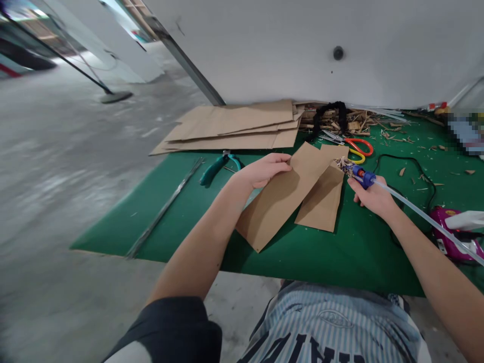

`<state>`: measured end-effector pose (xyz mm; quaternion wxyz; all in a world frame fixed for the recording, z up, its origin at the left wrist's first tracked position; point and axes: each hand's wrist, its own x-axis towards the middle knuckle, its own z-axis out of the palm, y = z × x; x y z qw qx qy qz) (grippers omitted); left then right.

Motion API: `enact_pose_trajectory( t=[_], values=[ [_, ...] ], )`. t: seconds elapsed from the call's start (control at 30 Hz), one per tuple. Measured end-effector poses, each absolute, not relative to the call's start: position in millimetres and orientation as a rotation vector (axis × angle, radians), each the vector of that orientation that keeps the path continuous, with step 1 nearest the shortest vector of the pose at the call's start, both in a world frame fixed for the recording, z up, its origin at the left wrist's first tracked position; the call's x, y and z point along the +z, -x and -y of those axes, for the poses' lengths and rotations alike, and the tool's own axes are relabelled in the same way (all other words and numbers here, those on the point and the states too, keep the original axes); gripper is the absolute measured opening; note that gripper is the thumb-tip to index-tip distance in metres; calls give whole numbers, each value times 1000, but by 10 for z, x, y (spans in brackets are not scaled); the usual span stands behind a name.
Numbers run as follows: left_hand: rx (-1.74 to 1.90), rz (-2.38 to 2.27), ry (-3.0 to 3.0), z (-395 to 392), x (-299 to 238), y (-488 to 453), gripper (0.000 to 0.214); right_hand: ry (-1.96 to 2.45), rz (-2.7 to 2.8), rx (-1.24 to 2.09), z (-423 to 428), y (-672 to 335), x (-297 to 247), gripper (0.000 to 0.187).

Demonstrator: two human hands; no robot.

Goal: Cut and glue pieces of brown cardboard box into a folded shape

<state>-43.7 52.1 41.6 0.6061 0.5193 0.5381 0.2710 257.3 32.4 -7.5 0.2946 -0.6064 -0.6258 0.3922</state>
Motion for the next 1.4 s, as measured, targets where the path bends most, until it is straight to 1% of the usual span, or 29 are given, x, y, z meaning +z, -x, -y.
enact_pose_trajectory(
  t=[0.13, 0.33, 0.47, 0.63, 0.93, 1.2, 1.4],
  values=[
    [615, -1251, -1205, -517, 428, 433, 19, 1628, 1705, 1028, -336, -2588, -94, 45],
    [622, -1246, -1196, -522, 428, 428, 19, 1689, 1838, 878, -326, -2599, -45, 55],
    [630, -1274, -1194, -520, 427, 433, 17, 1688, 1809, 902, -321, -2597, -51, 52],
    [637, -1259, -1202, -524, 419, 437, 15, 1613, 1678, 1004, -310, -2577, -66, 40],
    [612, -1269, -1217, -520, 442, 428, 17, 1633, 1700, 1009, -338, -2586, -99, 44],
    [616, -1278, -1193, -536, 414, 435, 17, 1661, 1812, 899, -321, -2596, -73, 48],
    [634, -1270, -1191, -542, 395, 444, 16, 1725, 1775, 911, -262, -2553, 24, 45]
  ],
)
